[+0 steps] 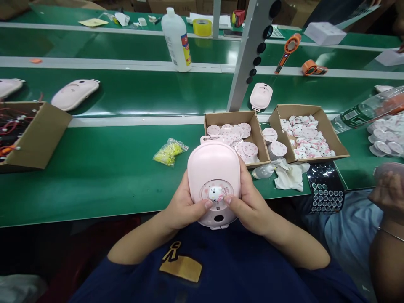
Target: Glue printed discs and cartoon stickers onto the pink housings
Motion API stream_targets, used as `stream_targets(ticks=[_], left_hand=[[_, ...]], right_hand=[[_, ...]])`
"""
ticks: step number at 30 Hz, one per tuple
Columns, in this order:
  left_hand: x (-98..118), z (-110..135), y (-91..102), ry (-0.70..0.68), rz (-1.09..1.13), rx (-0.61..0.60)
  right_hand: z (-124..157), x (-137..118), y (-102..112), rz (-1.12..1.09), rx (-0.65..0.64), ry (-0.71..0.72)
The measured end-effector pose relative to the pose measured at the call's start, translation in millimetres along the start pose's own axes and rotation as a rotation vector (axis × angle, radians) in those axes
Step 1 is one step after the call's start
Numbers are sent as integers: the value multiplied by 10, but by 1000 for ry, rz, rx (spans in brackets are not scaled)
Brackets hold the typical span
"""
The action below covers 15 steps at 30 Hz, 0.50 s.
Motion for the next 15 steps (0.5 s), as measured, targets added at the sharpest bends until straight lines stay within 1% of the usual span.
stream_targets(ticks=[2,4,6,8,11,13,14,15], left_hand=[[34,8,-21,37,-32,46],[62,37,-24,64,-65,140],[72,72,16,44,-98,238],[70,87,96,10,-127,292],[109,44,243,55,-89,252],[223,-29,355,76,-26,267],[315,-83,423,37,-5,308],[426,-148,500,-44,4,370]], right_hand=[[14,-3,-24,84,15,20],[19,-10,-59,154,21,64],[4,-17,-93,188,4,134],[-29,-20,-107,196,-34,218],[-71,-6,-54,152,-97,335],[-57,28,38,111,-100,376],[-27,55,92,99,-90,390],[24,91,146,99,-75,401]])
Point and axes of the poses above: each hand's wrist, its own z-axis away from the middle knuckle, its own y-axis out of the back of the hand, x = y × z, the point moved 2 cm from there along -z, towards the middle knuckle, and after that the axes turned 5 degrees about z, right-handed, at the moved point
